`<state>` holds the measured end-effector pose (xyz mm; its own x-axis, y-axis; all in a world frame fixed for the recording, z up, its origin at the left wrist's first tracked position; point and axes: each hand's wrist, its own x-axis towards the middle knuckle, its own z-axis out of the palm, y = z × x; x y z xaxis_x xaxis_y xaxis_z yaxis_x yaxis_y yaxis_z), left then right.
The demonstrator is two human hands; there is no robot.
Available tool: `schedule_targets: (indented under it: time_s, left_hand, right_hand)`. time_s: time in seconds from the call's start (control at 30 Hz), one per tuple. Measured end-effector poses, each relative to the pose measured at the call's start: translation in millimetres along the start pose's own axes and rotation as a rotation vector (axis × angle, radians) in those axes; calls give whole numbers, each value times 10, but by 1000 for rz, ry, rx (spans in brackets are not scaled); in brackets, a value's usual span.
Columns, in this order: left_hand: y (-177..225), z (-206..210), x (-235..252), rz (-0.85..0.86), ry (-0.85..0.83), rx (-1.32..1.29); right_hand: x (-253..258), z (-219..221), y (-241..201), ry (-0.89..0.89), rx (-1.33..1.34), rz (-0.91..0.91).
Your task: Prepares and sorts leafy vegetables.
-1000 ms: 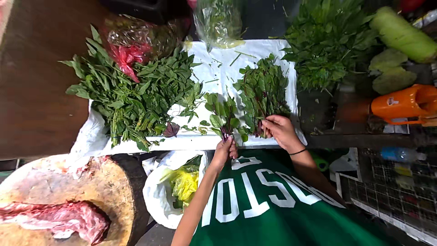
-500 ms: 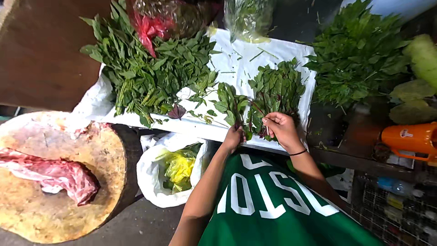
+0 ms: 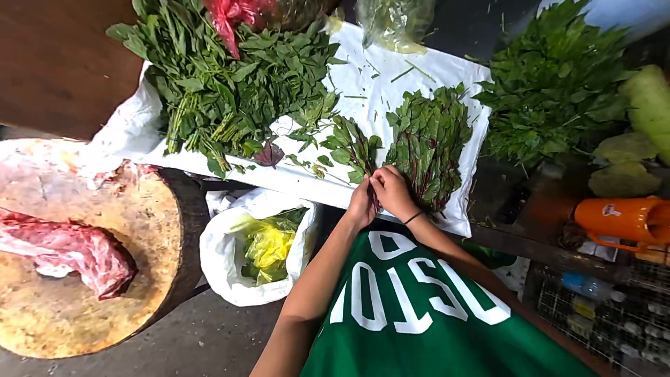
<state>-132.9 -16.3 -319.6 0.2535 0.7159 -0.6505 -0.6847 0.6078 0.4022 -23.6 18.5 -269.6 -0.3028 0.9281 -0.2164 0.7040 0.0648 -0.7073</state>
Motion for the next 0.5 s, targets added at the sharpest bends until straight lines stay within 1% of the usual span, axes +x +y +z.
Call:
schedule_targets:
  time_s: [0.07, 0.17, 0.3, 0.37, 0.43, 0.5]
  left_hand:
    - [16, -20, -13, -5, 4, -5]
    - [53, -2, -67, 5, 20, 12]
    - [174, -35, -105, 52, 16, 89]
    - [207, -56, -61, 66, -6, 90]
    - [221, -16, -158, 54, -19, 124]
    - [216, -9, -203, 36, -39, 127]
  right_hand:
    - [11, 65, 29, -22, -88, -12]
    - [-31, 66, 131, -26, -121, -97]
    - [-179, -25, 166, -90, -15, -259]
    - [-247, -52, 206, -68, 44, -306]
    - [-253, -102, 229, -9, 99, -243]
    - [-202, -172, 225, -7, 105, -136]
